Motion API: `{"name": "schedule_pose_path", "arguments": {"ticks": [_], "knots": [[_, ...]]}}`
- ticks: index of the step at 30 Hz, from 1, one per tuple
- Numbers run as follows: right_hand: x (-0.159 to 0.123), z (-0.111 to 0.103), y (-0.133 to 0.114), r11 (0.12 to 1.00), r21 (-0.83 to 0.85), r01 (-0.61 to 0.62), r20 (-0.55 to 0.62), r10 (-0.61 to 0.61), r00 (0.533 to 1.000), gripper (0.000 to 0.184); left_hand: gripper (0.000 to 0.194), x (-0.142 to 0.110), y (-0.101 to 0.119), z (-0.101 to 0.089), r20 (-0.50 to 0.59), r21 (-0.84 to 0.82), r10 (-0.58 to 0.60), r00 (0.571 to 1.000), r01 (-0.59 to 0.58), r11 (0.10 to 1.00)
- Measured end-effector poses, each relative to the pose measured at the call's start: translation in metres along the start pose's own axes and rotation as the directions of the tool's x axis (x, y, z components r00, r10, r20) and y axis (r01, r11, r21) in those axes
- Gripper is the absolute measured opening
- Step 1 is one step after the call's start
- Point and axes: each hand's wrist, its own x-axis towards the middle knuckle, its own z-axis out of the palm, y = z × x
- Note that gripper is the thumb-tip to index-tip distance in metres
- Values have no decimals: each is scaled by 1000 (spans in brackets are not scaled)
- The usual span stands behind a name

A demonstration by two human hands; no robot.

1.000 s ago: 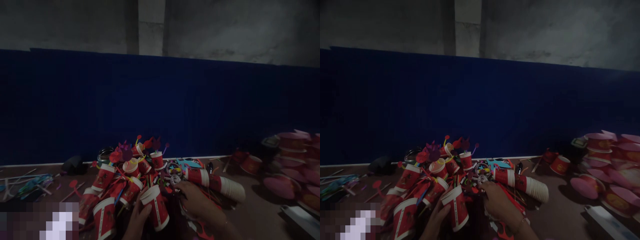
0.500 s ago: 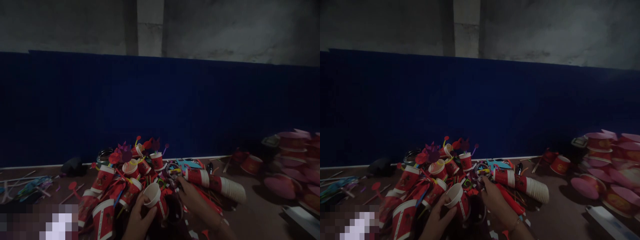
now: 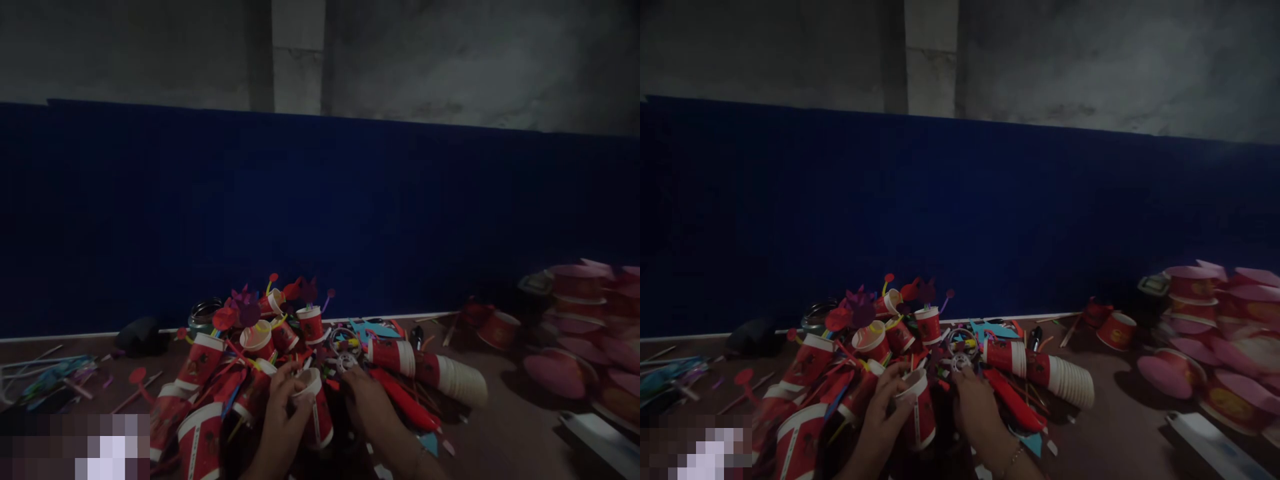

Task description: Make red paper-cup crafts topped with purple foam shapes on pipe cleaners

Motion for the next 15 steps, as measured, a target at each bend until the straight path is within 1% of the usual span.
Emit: {"name": "schedule_pose_path", "arguments": {"ticks": [3,5,6,7,8,9,10,11,12,13,14,15], "knots": [[2,-5,10,992,-77,-97,-29,95,995,36,17,-2,-1,-5,-1,39,85,996,-85,996],[3,-9,14,987,-104,-125,-35,122,992,34,18,-1,-1,-8,-28,22,82,996,-82,996],[4,-11,14,991,-73,-113,-36,111,993,32,19,0,-1,-10,-40,11,57,998,-56,998],[5,-12,12,996,1,-84,-43,84,996,28,21,1,0,-11,-45,4,21,999,-21,1000],[5,-13,9,992,119,-46,-59,53,997,25,22,1,1,-12,-43,5,-12,999,12,1000],[5,-14,5,963,270,-7,-81,30,996,24,22,1,2,-12,-38,10,-33,999,33,999],[4,-15,0,900,436,18,-93,25,995,27,22,1,2,-13,-29,20,-41,999,41,999],[3,-15,-5,806,592,17,-84,40,996,30,22,1,2,-13,-25,31,-35,999,36,999],[1,-15,-11,697,716,-20,-36,66,997,34,21,0,2,-13,-26,43,-15,1000,17,999],[-1,-15,-16,581,809,-86,39,92,995,38,21,0,2,-12,-30,55,12,999,-10,998],[-4,-16,-21,469,869,-158,123,105,987,41,20,-1,0,-12,-35,70,41,999,-38,997],[-8,-17,-24,375,900,-222,198,102,975,44,19,-1,-1,-12,-42,85,70,997,-67,994]]}}
